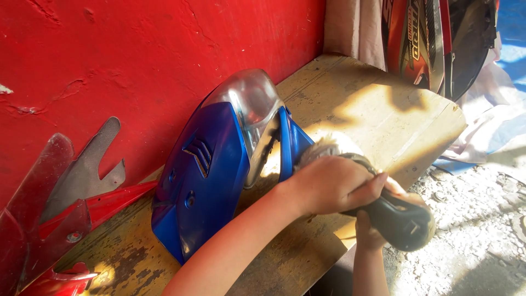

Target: The person uses a handheld electric polisher with a buffing pad to polish the surface of a blue motorcycle fairing. They move the tool across the curved surfaces and edges of the fairing, which rests on a wooden workbench next to other motorcycle parts.

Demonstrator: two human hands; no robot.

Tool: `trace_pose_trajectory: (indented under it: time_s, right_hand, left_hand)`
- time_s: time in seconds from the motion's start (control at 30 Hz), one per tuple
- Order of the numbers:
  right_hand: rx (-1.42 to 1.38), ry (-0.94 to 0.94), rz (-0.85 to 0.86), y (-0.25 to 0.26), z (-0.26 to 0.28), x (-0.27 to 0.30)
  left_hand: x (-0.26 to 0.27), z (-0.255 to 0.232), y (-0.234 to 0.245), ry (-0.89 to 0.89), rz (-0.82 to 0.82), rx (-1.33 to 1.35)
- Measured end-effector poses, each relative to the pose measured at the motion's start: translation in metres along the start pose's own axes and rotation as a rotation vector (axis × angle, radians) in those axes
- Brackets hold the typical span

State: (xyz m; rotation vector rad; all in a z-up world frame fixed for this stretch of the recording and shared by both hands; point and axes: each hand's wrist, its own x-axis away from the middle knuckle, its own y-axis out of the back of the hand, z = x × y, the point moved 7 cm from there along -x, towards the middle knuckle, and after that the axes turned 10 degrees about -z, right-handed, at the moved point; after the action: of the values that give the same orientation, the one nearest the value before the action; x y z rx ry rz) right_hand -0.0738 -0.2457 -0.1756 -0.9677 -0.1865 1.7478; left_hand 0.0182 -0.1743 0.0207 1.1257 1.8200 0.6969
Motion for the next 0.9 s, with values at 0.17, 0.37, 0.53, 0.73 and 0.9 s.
trace_pose_trajectory:
  time_s: [0.17, 0.37, 0.53, 0.73, 0.9]
  right_hand:
    - [0.424, 0.144, 0.017, 0.04, -0.015, 0.025]
    - [-0.055, 0.013, -0.098, 0.015, -0.013, 0.002]
    - [-0.169, -0.108, -0.125, 0.033, -0.036, 0.013]
    - [0.123, -0.025, -0.094, 0.047, -0.022, 0.022]
    - [0.234, 0.051, -0.106, 0.036, -0.021, 0.004]
  left_hand:
    - [0.008, -0.009, -0.023, 0.041, 0.108, 0.095]
    - [-0.01, -0.005, -0.028, -0.025, -0.001, 0.07]
    - [-0.012, 0.0, -0.029, 0.039, 0.09, 0.046]
    - [-0.004, 0.008, -0.054, 0.076, 0.15, 0.121]
    - [-0.018, 0.017, -0.061, 0.059, 0.157, 0.118]
